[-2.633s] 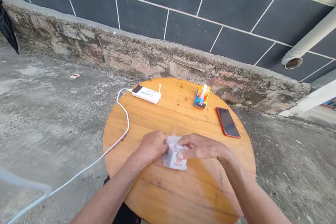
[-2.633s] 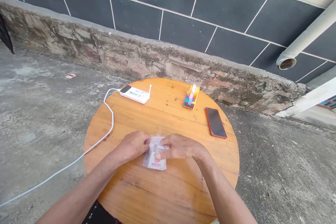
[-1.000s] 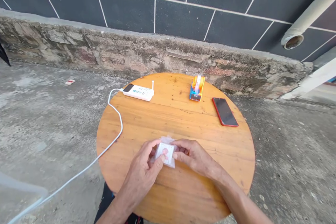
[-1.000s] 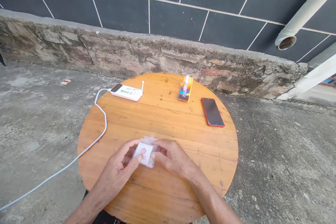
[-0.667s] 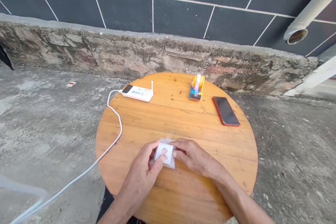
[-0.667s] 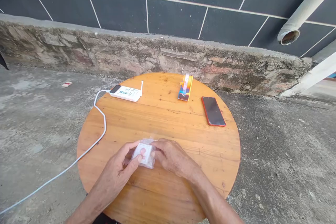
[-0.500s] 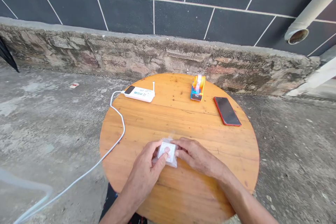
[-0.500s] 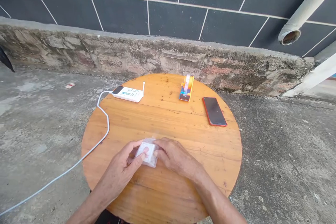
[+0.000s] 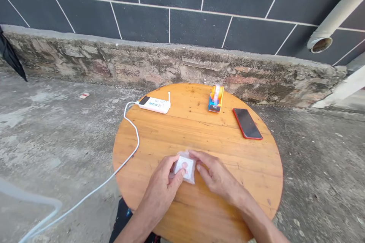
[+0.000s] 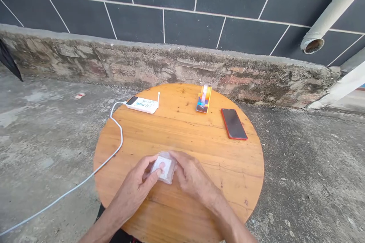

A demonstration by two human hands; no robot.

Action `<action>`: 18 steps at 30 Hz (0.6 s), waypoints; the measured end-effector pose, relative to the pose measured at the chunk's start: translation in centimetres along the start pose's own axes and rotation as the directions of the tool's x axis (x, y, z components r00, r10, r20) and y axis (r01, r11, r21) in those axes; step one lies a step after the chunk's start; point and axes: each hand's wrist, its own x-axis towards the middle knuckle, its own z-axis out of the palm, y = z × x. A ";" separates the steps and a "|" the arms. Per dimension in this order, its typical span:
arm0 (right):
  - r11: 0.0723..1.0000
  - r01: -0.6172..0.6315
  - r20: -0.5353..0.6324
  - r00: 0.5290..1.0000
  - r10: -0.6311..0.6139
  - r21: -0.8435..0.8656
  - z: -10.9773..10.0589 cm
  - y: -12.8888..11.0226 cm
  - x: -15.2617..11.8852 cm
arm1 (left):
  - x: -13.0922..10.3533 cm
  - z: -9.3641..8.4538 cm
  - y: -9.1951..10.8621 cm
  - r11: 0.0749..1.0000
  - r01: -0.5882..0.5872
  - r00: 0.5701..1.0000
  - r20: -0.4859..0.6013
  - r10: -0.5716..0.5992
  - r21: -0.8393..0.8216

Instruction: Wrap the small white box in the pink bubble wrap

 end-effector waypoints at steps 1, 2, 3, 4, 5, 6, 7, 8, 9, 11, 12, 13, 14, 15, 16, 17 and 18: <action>1.000 -0.023 -0.036 0.999 0.023 -0.002 -0.4 0.5 0.1 | 0.0 0.1 -0.1 1.000 -0.001 1.000 -0.006 0.001 -0.002; 0.999 -0.053 -0.077 0.996 0.052 -0.008 -0.9 1.1 0.3 | 0.0 0.1 -0.1 1.000 -0.004 1.000 -0.015 0.004 -0.006; 0.996 -0.086 -0.114 0.990 0.083 -0.015 -1.3 1.7 0.6 | 0.0 0.1 -0.2 1.000 -0.008 1.000 -0.022 0.008 -0.011; 0.993 -0.115 -0.137 0.984 0.111 -0.026 -1.7 2.2 0.9 | 0.0 0.2 -0.2 1.000 -0.011 1.000 -0.028 0.010 -0.014; 0.990 -0.136 -0.143 0.981 0.128 -0.043 -2.0 2.7 1.3 | 0.0 0.2 -0.3 1.000 -0.010 1.000 -0.029 0.010 -0.016; 0.987 -0.144 -0.132 0.982 0.135 -0.067 -2.3 3.1 1.9 | 0.0 0.2 -0.3 1.000 -0.009 1.000 -0.030 0.008 -0.017; 0.986 -0.138 -0.105 0.986 0.128 -0.097 -2.4 3.3 2.5 | 0.0 0.2 -0.4 1.000 -0.006 1.000 -0.030 0.006 -0.017; 0.984 -0.115 -0.064 0.992 0.108 -0.132 -2.4 3.4 3.2 | 0.0 0.2 -0.4 1.000 -0.006 1.000 -0.027 0.006 -0.016; 0.983 -0.075 -0.011 0.997 0.075 -0.167 -2.4 3.3 3.9 | 0.0 0.2 -0.3 1.000 -0.007 1.000 -0.023 0.007 -0.015; 0.976 0.032 0.118 0.993 -0.006 -0.217 -2.2 2.9 5.6 | 0.0 0.2 -0.2 1.000 -0.010 1.000 -0.017 0.009 -0.014; 0.969 0.091 0.192 0.980 -0.047 -0.231 -2.1 2.5 6.4 | 0.0 0.2 -0.2 1.000 -0.012 1.000 -0.018 0.011 -0.015; 0.960 0.147 0.263 0.961 -0.082 -0.239 -2.0 2.2 7.3 | 0.0 0.1 -0.1 1.000 -0.012 1.000 -0.018 0.011 -0.017; 0.951 0.192 0.329 0.938 -0.106 -0.241 -1.9 1.8 8.0 | 0.0 0.1 0.0 1.000 -0.009 1.000 -0.019 0.008 -0.020; 0.944 0.227 0.385 0.915 -0.121 -0.241 -1.8 1.5 8.7 | 0.0 0.1 0.0 1.000 -0.004 1.000 -0.019 0.004 -0.023; 0.938 0.249 0.431 0.893 -0.127 -0.240 -1.7 1.3 9.3 | 0.0 0.1 0.0 1.000 0.001 1.000 -0.014 -0.002 -0.026; 0.936 0.261 0.468 0.875 -0.126 -0.236 -1.7 1.1 9.8 | 0.1 0.0 0.1 1.000 0.006 1.000 -0.009 -0.006 -0.028; 0.936 0.266 0.496 0.860 -0.121 -0.232 -1.6 1.0 10.3 | 0.1 0.0 0.0 1.000 0.010 1.000 -0.001 -0.010 -0.029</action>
